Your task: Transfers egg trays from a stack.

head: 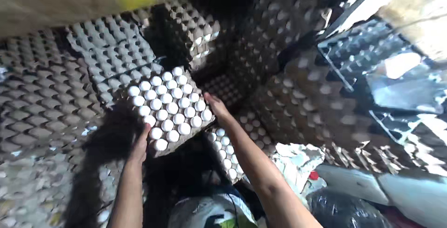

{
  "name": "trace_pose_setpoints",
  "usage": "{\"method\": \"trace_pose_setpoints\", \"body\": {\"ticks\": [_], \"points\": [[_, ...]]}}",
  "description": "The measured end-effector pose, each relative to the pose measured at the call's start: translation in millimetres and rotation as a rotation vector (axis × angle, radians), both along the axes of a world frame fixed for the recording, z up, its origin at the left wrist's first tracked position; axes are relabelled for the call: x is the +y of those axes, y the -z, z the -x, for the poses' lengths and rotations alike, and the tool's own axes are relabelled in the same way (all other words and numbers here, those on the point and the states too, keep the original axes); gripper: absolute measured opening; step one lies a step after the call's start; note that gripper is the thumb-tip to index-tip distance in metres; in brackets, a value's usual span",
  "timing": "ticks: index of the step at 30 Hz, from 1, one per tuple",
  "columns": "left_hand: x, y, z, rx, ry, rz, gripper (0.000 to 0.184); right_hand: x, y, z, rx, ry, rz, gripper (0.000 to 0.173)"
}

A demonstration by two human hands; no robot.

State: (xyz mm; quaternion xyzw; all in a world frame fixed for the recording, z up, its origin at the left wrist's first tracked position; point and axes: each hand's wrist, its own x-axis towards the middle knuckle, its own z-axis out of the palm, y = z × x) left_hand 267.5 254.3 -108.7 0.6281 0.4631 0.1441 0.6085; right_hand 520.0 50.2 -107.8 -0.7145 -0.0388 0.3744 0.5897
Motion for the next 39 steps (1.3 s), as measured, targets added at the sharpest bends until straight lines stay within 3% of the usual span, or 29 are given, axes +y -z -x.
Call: {"method": "trace_pose_setpoints", "body": {"ticks": [2, 4, 7, 11, 14, 17, 19, 21, 23, 25, 27, 29, 33, 36, 39], "points": [[-2.4, 4.3, -2.3, 0.005, -0.001, -0.019, 0.074, -8.0, 17.9, 0.3, 0.085, 0.268, 0.016, 0.078], [-1.0, 4.7, -3.8, 0.008, -0.026, -0.048, 0.082, -8.7, 35.7, -8.2, 0.174, 0.504, 0.017, 0.066], [18.1, 4.1, -0.7, -0.050, -0.018, -0.168, 0.100, -12.4, 60.6, -27.4, 0.248, 0.598, -0.009, 0.052], [57.0, -52.2, -19.8, -0.275, 0.006, -0.463, 0.082, -10.1, 84.1, -53.1, 0.199, 0.708, 0.075, 0.046], [82.8, -100.9, -75.4, -0.470, 0.265, -0.657, 0.065, -5.4, 93.9, -48.3, 0.214, 0.670, 0.167, 0.047], [65.1, -125.6, -185.9, -0.507, 0.741, -0.568, 0.058, 4.5, 102.3, -48.0, 0.227, 0.687, 0.128, 0.048], [40.1, -107.1, -274.5, -0.350, 1.088, -0.497, 0.053, 8.9, 103.2, -49.8, 0.235, 0.690, 0.150, 0.049], [16.9, -67.6, -351.9, 0.035, 1.397, -0.528, 0.051, 9.3, 107.3, -53.8, 0.260, 0.712, 0.193, 0.047], [-3.2, -20.2, -405.9, 0.421, 1.585, -0.655, 0.042, 3.3, 114.0, -57.5, 0.270, 0.714, 0.216, 0.049], [-13.4, 30.5, -435.5, 0.647, 1.687, -0.821, 0.041, -6.5, 120.1, -61.4, 0.295, 0.741, 0.235, 0.051], [-15.4, 65.5, -455.5, 0.704, 1.652, -0.912, 0.053, -14.8, 118.2, -73.5, 0.362, 0.804, 0.210, 0.049], [-14.5, 85.9, -466.9, 0.654, 1.650, -0.903, 0.051, -20.8, 117.3, -78.0, 0.431, 0.866, 0.164, 0.048], [-1.3, 116.8, -459.2, 0.487, 1.479, -0.733, 0.051, -25.8, 123.0, -82.7, 0.475, 1.034, 0.056, 0.046], [-10.9, 97.3, -463.4, 0.648, 1.412, -0.630, 0.054, -27.9, 125.4, -84.2, 0.433, 0.983, 0.123, 0.048], [-15.6, 82.5, -462.7, 0.538, 1.359, -0.619, 0.057, -30.8, 112.9, -92.4, 0.444, 0.950, 0.142, 0.045]]}}
